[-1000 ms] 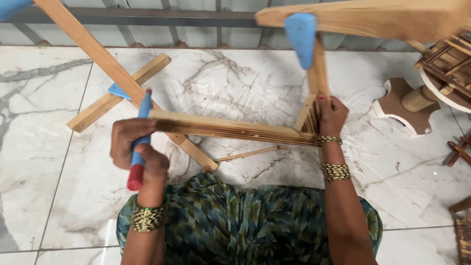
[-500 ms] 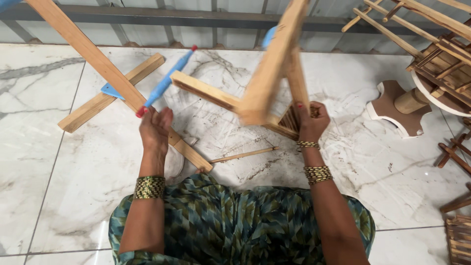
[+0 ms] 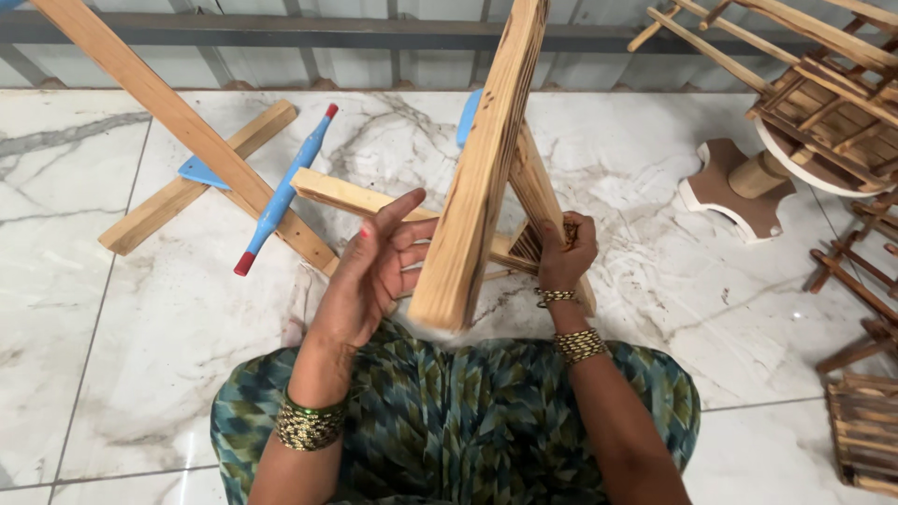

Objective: The person sits on the floor assembling a small wooden frame, tying and threading strings along its slats and winding thread onto a blue spindle. They rotate the frame to reach different sides, pull strings tight, and adjust the tied threads across the frame.

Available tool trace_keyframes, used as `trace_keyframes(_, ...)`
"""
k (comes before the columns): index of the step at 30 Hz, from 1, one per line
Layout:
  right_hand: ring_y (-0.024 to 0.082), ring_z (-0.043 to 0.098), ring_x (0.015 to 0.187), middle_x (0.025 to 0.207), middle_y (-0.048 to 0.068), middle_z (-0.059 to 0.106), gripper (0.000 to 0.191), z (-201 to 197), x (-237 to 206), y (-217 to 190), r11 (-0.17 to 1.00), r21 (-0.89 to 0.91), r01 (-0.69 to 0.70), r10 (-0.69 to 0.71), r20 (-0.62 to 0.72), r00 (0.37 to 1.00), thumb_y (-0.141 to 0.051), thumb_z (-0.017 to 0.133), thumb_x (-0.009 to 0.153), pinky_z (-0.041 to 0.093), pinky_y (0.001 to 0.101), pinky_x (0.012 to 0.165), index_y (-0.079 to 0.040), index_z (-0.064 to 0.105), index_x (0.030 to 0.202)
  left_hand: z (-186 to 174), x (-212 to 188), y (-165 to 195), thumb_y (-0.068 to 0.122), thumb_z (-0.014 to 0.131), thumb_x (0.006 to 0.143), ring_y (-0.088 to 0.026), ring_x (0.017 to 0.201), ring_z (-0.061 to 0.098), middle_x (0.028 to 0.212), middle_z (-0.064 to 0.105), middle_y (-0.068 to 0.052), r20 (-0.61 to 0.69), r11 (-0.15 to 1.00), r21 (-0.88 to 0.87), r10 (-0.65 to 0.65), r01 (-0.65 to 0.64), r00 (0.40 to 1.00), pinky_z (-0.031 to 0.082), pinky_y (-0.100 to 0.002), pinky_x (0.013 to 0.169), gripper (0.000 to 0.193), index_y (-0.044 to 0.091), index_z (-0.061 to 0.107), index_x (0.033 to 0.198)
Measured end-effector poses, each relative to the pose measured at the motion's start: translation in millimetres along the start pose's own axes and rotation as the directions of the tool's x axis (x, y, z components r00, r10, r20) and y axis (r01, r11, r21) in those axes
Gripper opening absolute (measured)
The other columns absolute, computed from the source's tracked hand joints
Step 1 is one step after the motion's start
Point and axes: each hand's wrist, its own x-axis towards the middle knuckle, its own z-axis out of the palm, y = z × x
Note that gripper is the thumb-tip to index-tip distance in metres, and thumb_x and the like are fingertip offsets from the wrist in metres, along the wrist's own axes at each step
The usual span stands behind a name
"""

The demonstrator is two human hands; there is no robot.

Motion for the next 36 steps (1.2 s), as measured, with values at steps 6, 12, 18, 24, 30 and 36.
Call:
trace_keyframes(6,0.016,0.061,0.095,0.103,0.009,0.065,0.034,-13.6,-15.2,-41.1,0.964,0.253,-0.080,0.076,0.029,0.997,-0.021,0.037,0.107,0.049,0.0313,0.090,-0.001,0.064,0.112,42.8,-14.4,-7.3,0.029,0.060,0.100,-0.027,0.102,0.069,0.130,0.060,-0.019,-0.027,0.995,0.002,-0.101,0.101,0.994,0.062,-0.039,0.077,0.072,-0.003,0.032,0.158)
trace_keyframes(12,0.028,0.065,0.126,0.133,0.017,0.066,0.037,20.4,1.2,-129.9,0.977,0.172,0.126,-0.136,0.044,0.990,-0.010,0.036,0.109,0.051,0.0386,0.111,0.004,0.058,0.135,47.9,-19.6,-26.4,0.026,0.056,0.104,-0.023,0.092,0.068,0.130,0.062,-0.017,-0.026,0.983,-0.154,-0.106,0.101,0.994,0.058,-0.034,0.071,0.062,-0.003,0.037,0.156)
trace_keyframes(18,0.030,0.054,0.144,0.152,0.019,0.054,0.041,38.5,11.4,-155.4,0.945,0.295,0.143,-0.179,0.096,0.979,-0.015,0.035,0.112,0.045,0.0401,0.123,0.000,0.044,0.149,49.4,-18.3,-34.9,0.031,0.053,0.107,-0.019,0.084,0.063,0.122,0.063,-0.022,0.062,0.925,-0.333,-0.175,0.185,0.983,0.055,-0.029,0.069,0.057,0.001,0.039,0.153)
trace_keyframes(24,0.031,0.059,0.123,0.126,0.015,0.068,0.028,-23.6,2.3,-110.0,0.936,-0.324,0.140,-0.118,0.088,0.989,-0.009,0.054,0.104,0.048,0.0409,0.108,-0.007,0.069,0.127,48.0,-29.1,-37.9,0.031,0.053,0.107,-0.017,0.082,0.062,0.115,0.063,-0.019,0.037,0.935,-0.313,-0.165,0.168,0.986,0.053,-0.028,0.063,0.057,0.002,0.038,0.154)
trace_keyframes(30,0.013,0.069,0.083,0.105,0.008,0.070,0.014,-28.9,-8.6,-173.5,0.956,0.256,-0.140,0.082,0.225,0.971,0.000,0.056,0.105,0.052,0.0287,0.065,-0.004,0.068,0.108,43.2,-28.6,-47.7,0.033,0.051,0.108,-0.019,0.085,0.066,0.116,0.064,-0.019,0.029,0.925,-0.343,-0.164,0.164,0.986,0.056,-0.030,0.070,0.056,0.002,0.041,0.153)
trace_keyframes(36,0.008,0.064,0.074,0.108,0.008,0.062,0.020,-50.2,-44.7,-268.5,0.936,0.344,-0.078,-0.081,0.425,0.902,0.007,0.062,0.095,0.056,0.0223,0.061,-0.003,0.074,0.107,33.2,-36.9,-61.0,0.032,0.051,0.106,-0.021,0.099,0.068,0.123,0.064,-0.014,-0.069,0.931,-0.334,-0.181,0.149,0.981,0.059,-0.034,0.081,0.056,-0.001,0.044,0.151)
